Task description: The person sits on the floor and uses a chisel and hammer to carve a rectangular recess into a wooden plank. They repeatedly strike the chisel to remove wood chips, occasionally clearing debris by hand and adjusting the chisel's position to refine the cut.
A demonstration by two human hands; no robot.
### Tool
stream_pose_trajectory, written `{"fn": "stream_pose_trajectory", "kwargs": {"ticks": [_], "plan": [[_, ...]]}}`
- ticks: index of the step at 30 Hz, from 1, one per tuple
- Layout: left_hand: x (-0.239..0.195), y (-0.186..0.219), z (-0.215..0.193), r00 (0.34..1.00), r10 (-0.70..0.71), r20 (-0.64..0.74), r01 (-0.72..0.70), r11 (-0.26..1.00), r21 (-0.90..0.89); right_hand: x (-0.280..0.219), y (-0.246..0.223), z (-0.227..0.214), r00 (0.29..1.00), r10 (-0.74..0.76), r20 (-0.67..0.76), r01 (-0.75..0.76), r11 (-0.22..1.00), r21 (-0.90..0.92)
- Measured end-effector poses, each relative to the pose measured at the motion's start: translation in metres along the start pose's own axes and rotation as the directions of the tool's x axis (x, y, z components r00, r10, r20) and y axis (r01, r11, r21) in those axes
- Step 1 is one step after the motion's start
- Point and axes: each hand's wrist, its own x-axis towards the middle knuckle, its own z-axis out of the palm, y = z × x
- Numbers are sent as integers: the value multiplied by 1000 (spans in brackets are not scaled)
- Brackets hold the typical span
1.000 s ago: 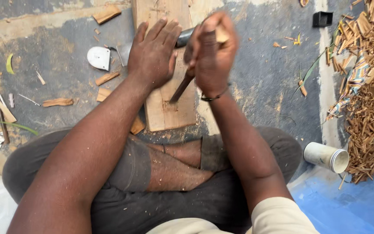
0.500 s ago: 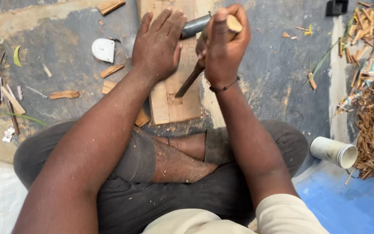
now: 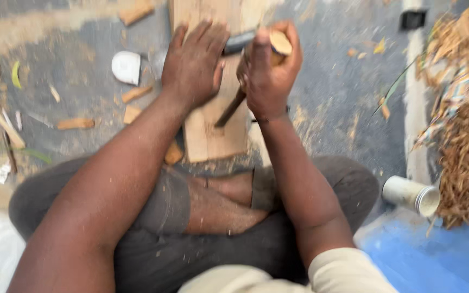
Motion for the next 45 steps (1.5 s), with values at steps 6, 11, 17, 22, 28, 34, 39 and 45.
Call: {"fn": "stream_pose_trajectory", "kwargs": {"ticks": [6,11,17,22,28,34,39,45], "plan": [[-4,2,-4,1000,-21,24,20,999,34,-8,2,0,993,52,109,-71,981,183],[-6,-2,2,1000,-4,4,4,997,81,20,-33,-33,994,-86,64,63,951,303],[-3,-3,0,1000,-2,21,0,996,85,0,-5,-18,977,202,69,-214,911,353],[0,-4,-3,999,-23,41,19,996,83,4,36,-18,934,351,-63,-306,880,364],[-2,-7,4,1000,-3,4,3,998,64,13,-23,-21,993,-33,113,4,969,246],[-2,-9,6,999,24,-35,-21,996,84,14,-33,-27,991,101,93,-129,916,380],[1,-6,-11,999,-28,30,29,998,-49,5,15,-7,963,267,-25,-253,935,249],[-1,-8,5,993,51,-108,-52,999,-5,5,-8,-13,999,32,25,-34,996,85]]}}
